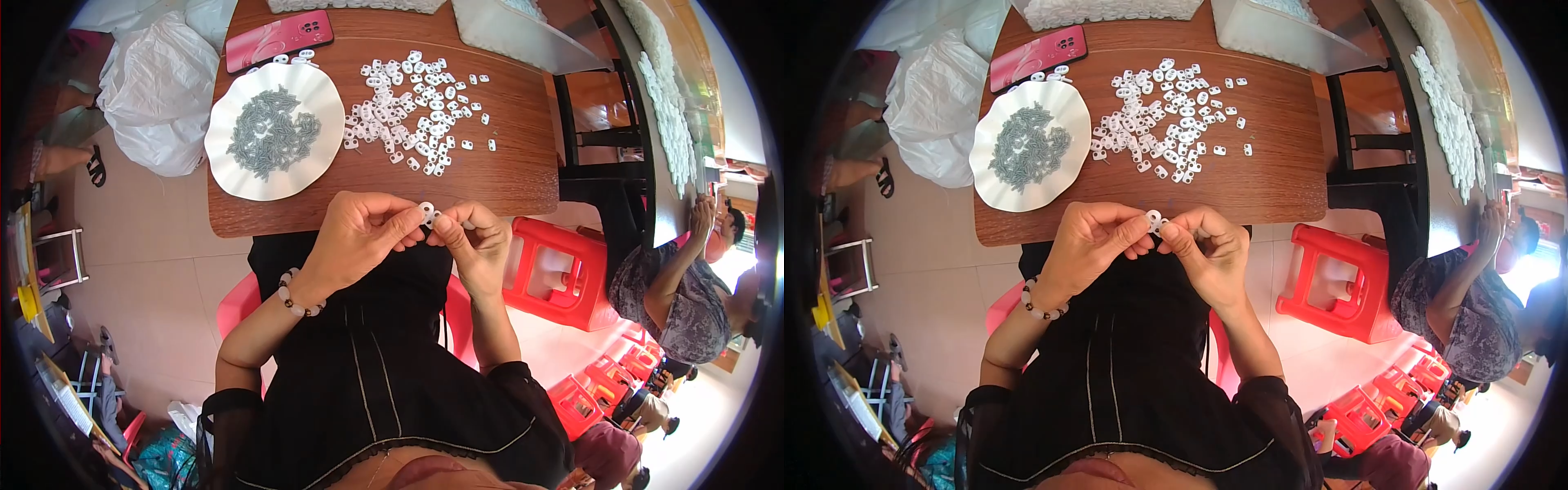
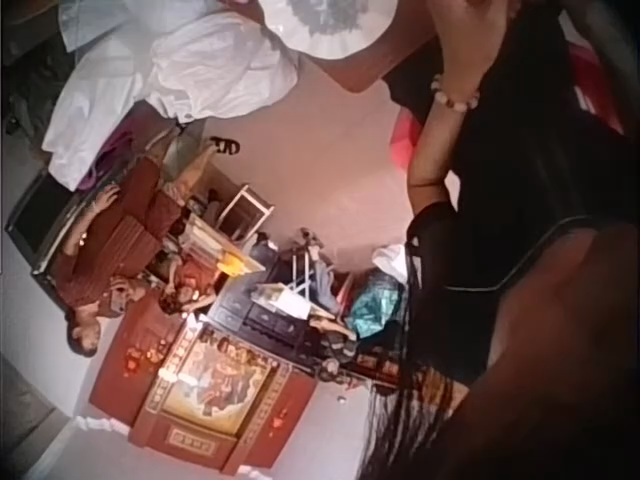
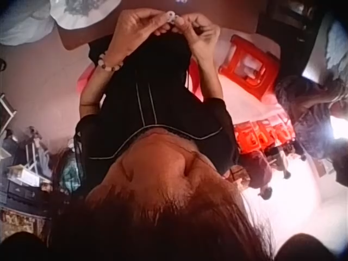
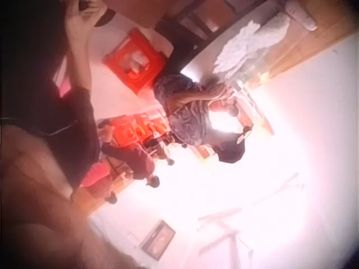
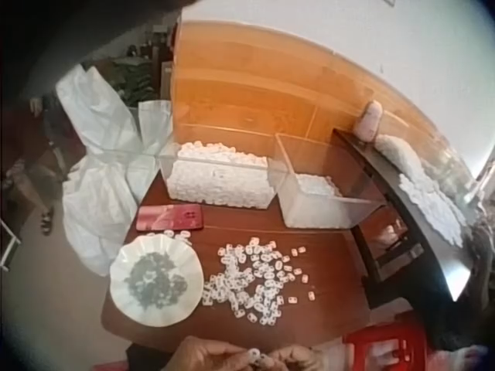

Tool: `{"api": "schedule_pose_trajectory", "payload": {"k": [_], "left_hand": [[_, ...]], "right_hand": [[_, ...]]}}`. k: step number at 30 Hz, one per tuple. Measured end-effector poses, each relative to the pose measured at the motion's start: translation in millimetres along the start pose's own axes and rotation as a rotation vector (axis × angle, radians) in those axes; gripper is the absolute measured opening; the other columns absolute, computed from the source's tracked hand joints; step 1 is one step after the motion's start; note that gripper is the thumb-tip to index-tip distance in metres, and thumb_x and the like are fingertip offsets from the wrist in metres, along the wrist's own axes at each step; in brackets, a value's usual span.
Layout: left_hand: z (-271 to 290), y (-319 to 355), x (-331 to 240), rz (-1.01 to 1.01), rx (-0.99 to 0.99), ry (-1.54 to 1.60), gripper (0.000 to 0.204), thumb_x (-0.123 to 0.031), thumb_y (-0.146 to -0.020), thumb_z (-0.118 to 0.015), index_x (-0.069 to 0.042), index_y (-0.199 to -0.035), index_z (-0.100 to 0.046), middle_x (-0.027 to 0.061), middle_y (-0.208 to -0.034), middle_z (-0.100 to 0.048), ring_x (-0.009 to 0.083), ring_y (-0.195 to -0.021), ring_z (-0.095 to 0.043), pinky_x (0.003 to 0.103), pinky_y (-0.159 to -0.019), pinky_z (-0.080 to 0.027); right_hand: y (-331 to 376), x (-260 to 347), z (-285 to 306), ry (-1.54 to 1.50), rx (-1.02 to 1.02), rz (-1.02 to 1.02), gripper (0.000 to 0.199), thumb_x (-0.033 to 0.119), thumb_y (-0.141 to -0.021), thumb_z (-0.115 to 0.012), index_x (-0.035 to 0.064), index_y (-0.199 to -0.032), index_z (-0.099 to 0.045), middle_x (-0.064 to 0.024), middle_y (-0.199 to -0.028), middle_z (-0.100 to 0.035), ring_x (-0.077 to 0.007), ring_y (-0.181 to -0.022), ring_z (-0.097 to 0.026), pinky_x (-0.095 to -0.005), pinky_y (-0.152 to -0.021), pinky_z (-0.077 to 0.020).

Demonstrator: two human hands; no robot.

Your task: Assembling small plastic housings with internal components at a workbench.

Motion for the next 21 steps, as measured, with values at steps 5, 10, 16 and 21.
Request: {"api": "schedule_pose_trajectory", "payload": {"k": [5, 10, 16, 21], "left_hand": [[4, -2, -5, -0.009, 0.011, -0.083, 0.020, -0.014, -0.092, -0.063, 0.005, -0.094, -0.069, 0.0051, -0.072, -0.067, 0.0062, -0.064, -0.060, 0.020, -0.059, -0.051], [9, 4, -7, -0.031, -0.039, -0.122, 0.022, -0.015, -0.092, -0.062, 0.006, -0.092, -0.068, 0.0061, -0.072, -0.067, 0.0081, -0.065, -0.062, 0.023, -0.059, -0.051], [0, 6, -11, -0.361, -0.116, -0.380, 0.017, -0.011, -0.081, -0.061, 0.004, -0.073, -0.065, 0.0222, -0.065, -0.060, 0.0340, -0.058, -0.062, 0.038, -0.052, -0.046], [1, 14, -19, -0.408, -0.131, -0.536, 0.018, -0.016, -0.084, -0.064, 0.001, -0.079, -0.066, 0.0190, -0.067, -0.062, 0.0321, -0.060, -0.062, 0.037, -0.054, -0.046]], "right_hand": [[-2, 1, -2, 0.066, -0.005, 0.005, 0.013, 0.010, -0.089, -0.067, -0.0014, -0.082, -0.063, -0.0029, -0.070, -0.063, -0.0068, -0.063, -0.059, -0.0188, -0.057, -0.0437], [-7, 1, -11, 0.065, 0.073, 0.023, 0.011, 0.008, -0.088, -0.067, 0.0009, -0.081, -0.063, -0.0008, -0.067, -0.063, -0.0043, -0.061, -0.055, -0.0186, -0.054, -0.0404], [4, -4, 7, 0.237, -0.022, -0.031, 0.012, 0.009, -0.089, -0.063, -0.0012, -0.084, -0.061, -0.0063, -0.072, -0.064, -0.0095, -0.064, -0.058, -0.0202, -0.060, -0.0438], [0, -2, 0, 0.141, 0.021, 0.031, 0.020, 0.000, -0.086, -0.064, -0.0042, -0.106, -0.063, -0.0031, -0.080, -0.065, -0.0068, -0.070, -0.057, -0.0185, -0.065, -0.0440]]}}
Point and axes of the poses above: each hand's wrist, its own y-axis away from the middle knuckle, its own z-axis out of the back of the hand, x = y × z, the point moved 4 cm from there along -y, towards the middle knuckle
